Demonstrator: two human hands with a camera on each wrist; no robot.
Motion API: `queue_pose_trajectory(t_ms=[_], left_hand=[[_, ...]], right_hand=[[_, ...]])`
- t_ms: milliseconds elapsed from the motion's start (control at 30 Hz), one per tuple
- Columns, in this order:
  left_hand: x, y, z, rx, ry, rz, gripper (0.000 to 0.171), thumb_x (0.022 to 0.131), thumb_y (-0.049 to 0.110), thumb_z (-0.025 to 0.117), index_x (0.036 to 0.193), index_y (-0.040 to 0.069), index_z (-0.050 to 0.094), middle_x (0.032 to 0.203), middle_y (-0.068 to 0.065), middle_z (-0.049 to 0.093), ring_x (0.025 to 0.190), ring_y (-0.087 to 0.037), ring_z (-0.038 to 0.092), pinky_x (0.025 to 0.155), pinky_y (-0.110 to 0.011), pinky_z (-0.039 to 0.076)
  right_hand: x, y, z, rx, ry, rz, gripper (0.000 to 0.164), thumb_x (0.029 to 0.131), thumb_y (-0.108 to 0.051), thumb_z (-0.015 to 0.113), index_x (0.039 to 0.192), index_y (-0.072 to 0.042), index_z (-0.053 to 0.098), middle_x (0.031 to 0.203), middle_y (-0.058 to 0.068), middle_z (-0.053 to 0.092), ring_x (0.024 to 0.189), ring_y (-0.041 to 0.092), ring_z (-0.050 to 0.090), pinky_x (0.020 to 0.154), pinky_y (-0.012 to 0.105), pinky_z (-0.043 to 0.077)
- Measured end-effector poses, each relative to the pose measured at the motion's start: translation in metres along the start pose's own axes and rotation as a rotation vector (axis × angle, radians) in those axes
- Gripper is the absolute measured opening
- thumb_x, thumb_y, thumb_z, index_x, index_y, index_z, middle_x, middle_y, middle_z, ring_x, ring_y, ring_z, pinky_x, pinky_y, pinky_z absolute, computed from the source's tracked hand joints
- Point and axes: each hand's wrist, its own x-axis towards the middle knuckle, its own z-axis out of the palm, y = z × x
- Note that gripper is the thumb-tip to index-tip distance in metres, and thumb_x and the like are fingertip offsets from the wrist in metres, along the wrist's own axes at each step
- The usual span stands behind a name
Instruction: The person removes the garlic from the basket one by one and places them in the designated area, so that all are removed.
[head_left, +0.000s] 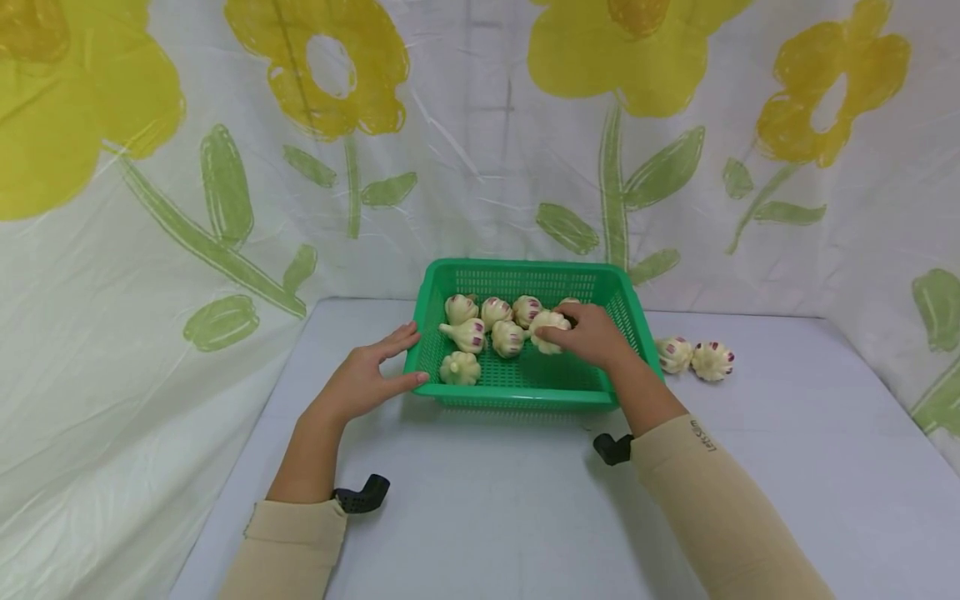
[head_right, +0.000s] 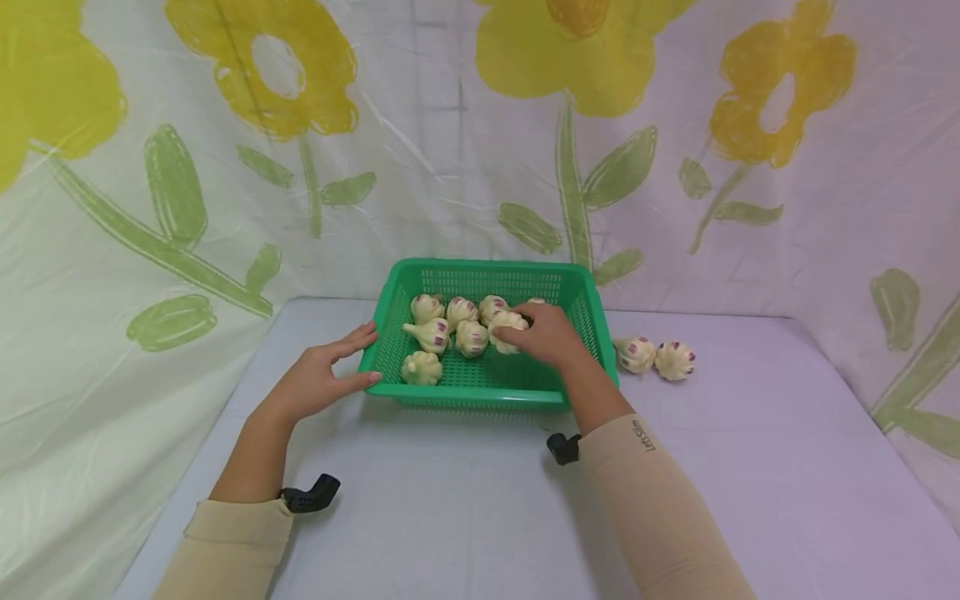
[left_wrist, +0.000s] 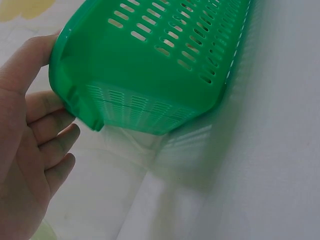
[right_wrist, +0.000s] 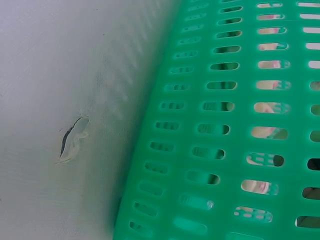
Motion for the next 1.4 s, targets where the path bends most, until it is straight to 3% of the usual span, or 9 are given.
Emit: queue_pose_trajectory(t_ms=[500,667,867,1133,1267,1400], left_hand=[[-0.001,0.003,-0.001,0.007,-0.002,-0.017,0.082,0.083,0.06,0.069,0.15,0.021,0.043,0.159,0.014,0.028,0.15,-0.019,0.023,0.116,-0.054,0.029],[-0.001,0.003,-0.001,0.007,0.006,-0.017,0.082,0.083,0.06,0.069,0.15,0.021,0.043,0.159,0.014,0.028,0.15,-0.019,0.023,0.116,-0.055,0.029],[-0.001,0.003,0.0,-0.009,-0.007,-0.03,0.084,0.082,0.062,0.069,0.151,0.022,0.043,0.159,0.014,0.028,0.151,-0.019,0.022,0.116,-0.055,0.028],[-0.006,0.002,-0.003,0.004,0.015,-0.022,0.081,0.083,0.06,0.07,0.149,0.021,0.045,0.159,0.013,0.03,0.15,-0.019,0.024,0.116,-0.054,0.029],[-0.004,0.003,-0.002,-0.008,0.011,-0.014,0.08,0.084,0.059,0.07,0.149,0.021,0.045,0.159,0.012,0.03,0.15,-0.018,0.024,0.117,-0.053,0.029],[-0.004,0.002,0.0,-0.029,-0.002,-0.02,0.081,0.083,0.06,0.07,0.15,0.022,0.044,0.159,0.013,0.03,0.15,-0.017,0.023,0.117,-0.053,0.027]], right_hand=[[-0.003,-0.006,-0.003,-0.015,0.02,-0.016,0.054,0.088,-0.055,0.067,0.12,-0.011,0.068,0.098,0.007,0.067,0.08,0.021,0.057,0.066,0.034,0.047],[-0.002,-0.006,-0.003,-0.016,0.038,-0.007,0.062,0.088,-0.057,0.067,0.13,-0.011,0.063,0.12,0.011,0.066,0.101,0.027,0.061,0.081,0.043,0.052],[-0.005,-0.005,-0.001,-0.043,0.075,-0.022,0.07,0.086,-0.057,0.069,0.138,-0.012,0.058,0.138,0.012,0.059,0.126,0.033,0.055,0.099,0.052,0.048],[-0.008,-0.009,0.001,-0.049,0.147,-0.116,0.066,0.086,-0.054,0.07,0.137,-0.013,0.059,0.138,0.012,0.059,0.128,0.034,0.053,0.102,0.053,0.046],[-0.014,-0.008,-0.003,-0.065,0.238,-0.179,0.065,0.086,-0.048,0.072,0.138,-0.011,0.058,0.143,0.014,0.055,0.133,0.035,0.05,0.105,0.053,0.043],[-0.022,-0.006,-0.004,-0.1,0.35,-0.294,0.063,0.084,-0.036,0.077,0.137,-0.009,0.058,0.144,0.017,0.053,0.134,0.036,0.048,0.103,0.055,0.045]])
